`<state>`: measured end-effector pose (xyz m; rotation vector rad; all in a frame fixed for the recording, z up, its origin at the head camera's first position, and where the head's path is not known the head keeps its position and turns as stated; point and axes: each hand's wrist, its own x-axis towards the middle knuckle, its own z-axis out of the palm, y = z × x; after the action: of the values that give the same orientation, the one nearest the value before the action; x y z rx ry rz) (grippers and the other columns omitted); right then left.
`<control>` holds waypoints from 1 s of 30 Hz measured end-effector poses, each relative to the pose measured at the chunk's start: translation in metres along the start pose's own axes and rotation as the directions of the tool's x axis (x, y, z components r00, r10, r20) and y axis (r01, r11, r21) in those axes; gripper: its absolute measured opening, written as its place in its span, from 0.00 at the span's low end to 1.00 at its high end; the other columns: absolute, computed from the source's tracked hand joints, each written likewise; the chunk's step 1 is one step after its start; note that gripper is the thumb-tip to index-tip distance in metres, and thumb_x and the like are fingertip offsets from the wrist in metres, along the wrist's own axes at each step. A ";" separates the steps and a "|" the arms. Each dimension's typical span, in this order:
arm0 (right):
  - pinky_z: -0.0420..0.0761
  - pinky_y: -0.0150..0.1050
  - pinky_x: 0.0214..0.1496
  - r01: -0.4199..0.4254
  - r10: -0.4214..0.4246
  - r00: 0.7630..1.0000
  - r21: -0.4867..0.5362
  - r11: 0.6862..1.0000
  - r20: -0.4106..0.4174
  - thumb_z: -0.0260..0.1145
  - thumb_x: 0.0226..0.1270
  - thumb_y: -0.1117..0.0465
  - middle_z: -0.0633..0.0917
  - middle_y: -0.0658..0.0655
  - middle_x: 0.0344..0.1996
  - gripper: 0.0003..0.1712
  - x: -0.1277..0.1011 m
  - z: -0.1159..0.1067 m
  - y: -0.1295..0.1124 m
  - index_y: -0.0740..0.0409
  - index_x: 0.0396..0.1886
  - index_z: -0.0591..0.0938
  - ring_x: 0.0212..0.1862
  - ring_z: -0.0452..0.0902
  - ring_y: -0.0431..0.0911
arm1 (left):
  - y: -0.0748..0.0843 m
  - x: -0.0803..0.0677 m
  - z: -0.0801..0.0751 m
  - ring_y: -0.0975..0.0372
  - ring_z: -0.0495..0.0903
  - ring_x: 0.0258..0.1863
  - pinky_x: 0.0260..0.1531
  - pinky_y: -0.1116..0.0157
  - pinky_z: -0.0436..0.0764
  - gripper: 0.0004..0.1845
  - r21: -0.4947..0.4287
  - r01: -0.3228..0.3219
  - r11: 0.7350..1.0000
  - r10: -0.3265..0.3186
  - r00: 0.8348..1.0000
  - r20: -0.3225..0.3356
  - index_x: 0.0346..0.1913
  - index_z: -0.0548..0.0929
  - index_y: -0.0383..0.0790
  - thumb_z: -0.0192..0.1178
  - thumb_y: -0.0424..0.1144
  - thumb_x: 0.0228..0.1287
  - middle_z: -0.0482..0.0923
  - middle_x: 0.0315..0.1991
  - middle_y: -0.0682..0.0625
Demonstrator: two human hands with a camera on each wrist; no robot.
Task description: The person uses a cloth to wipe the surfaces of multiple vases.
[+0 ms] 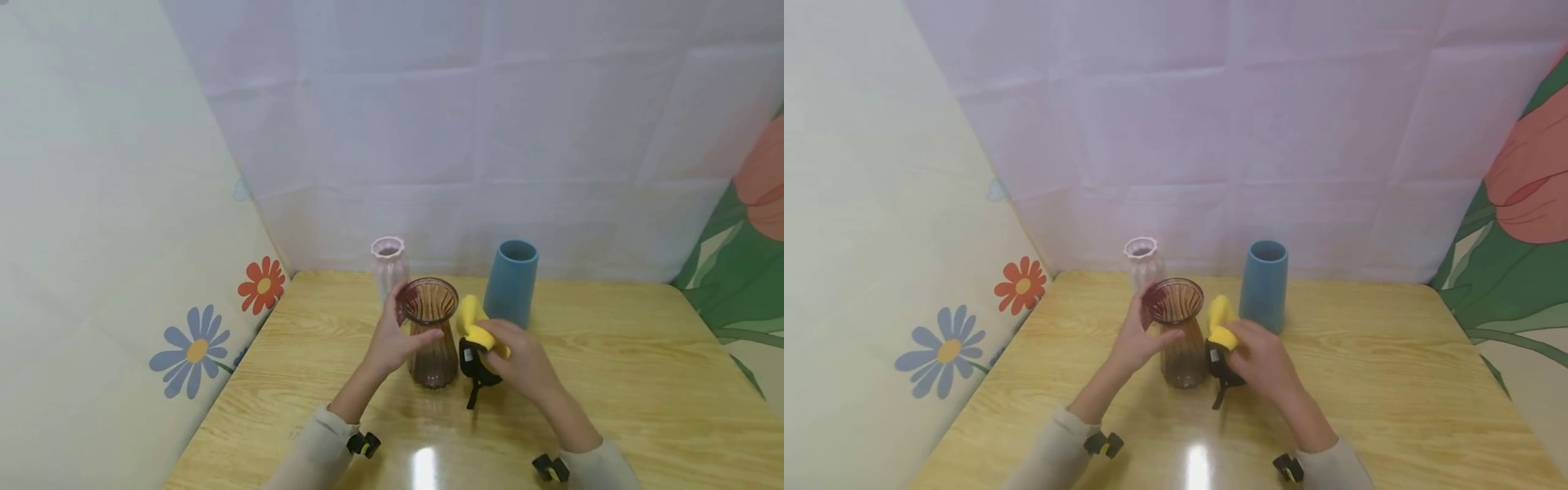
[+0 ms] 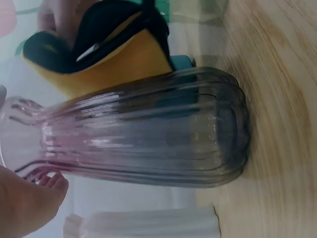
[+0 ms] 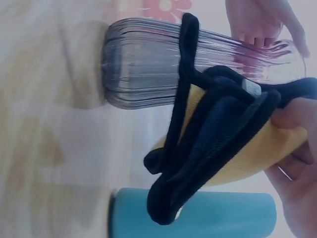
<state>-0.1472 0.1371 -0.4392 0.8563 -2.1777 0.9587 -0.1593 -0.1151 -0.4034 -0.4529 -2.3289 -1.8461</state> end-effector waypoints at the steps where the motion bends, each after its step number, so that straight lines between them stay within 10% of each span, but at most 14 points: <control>1: 0.87 0.52 0.48 0.005 -0.005 1.000 0.000 1.000 -0.022 0.73 0.43 0.77 0.89 0.60 0.46 0.27 0.002 -0.001 -0.001 0.63 0.49 0.86 0.48 0.86 0.57 | 0.002 -0.001 0.002 0.47 0.64 0.73 0.74 0.49 0.63 0.62 0.009 0.002 1.000 -0.002 1.000 -0.026 0.80 0.51 0.41 0.82 0.46 0.47 0.61 0.75 0.40; 11: 0.86 0.50 0.50 0.007 -0.010 0.994 -0.025 1.000 -0.110 0.75 0.45 0.76 0.89 0.60 0.45 0.26 0.020 -0.002 -0.008 0.64 0.49 0.86 0.49 0.86 0.56 | 0.007 0.001 0.012 0.44 0.69 0.70 0.70 0.48 0.69 0.59 0.061 0.029 0.998 -0.023 0.995 -0.097 0.78 0.53 0.36 0.80 0.43 0.50 0.67 0.71 0.35; 21: 0.82 0.36 0.57 0.023 -0.025 0.991 -0.017 1.000 -0.134 0.77 0.44 0.75 0.89 0.60 0.47 0.28 0.025 0.003 -0.007 0.62 0.50 0.86 0.49 0.86 0.55 | 0.001 0.010 -0.003 0.50 0.74 0.67 0.70 0.53 0.71 0.54 0.036 -0.047 0.998 0.044 0.997 0.068 0.77 0.54 0.35 0.79 0.38 0.53 0.73 0.68 0.39; 30: 0.79 0.30 0.61 0.113 -0.110 0.984 0.013 0.994 -0.142 0.77 0.40 0.76 0.88 0.58 0.48 0.29 0.024 0.009 -0.006 0.62 0.49 0.86 0.50 0.85 0.56 | -0.003 0.020 -0.022 0.47 0.71 0.69 0.71 0.54 0.69 0.53 -0.068 -0.042 0.997 0.059 0.964 0.258 0.77 0.55 0.34 0.77 0.35 0.53 0.70 0.69 0.37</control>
<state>-0.1596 0.1192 -0.4244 0.8825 -1.9820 0.9587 -0.1811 -0.1336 -0.3951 -0.8006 -2.3971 -1.9438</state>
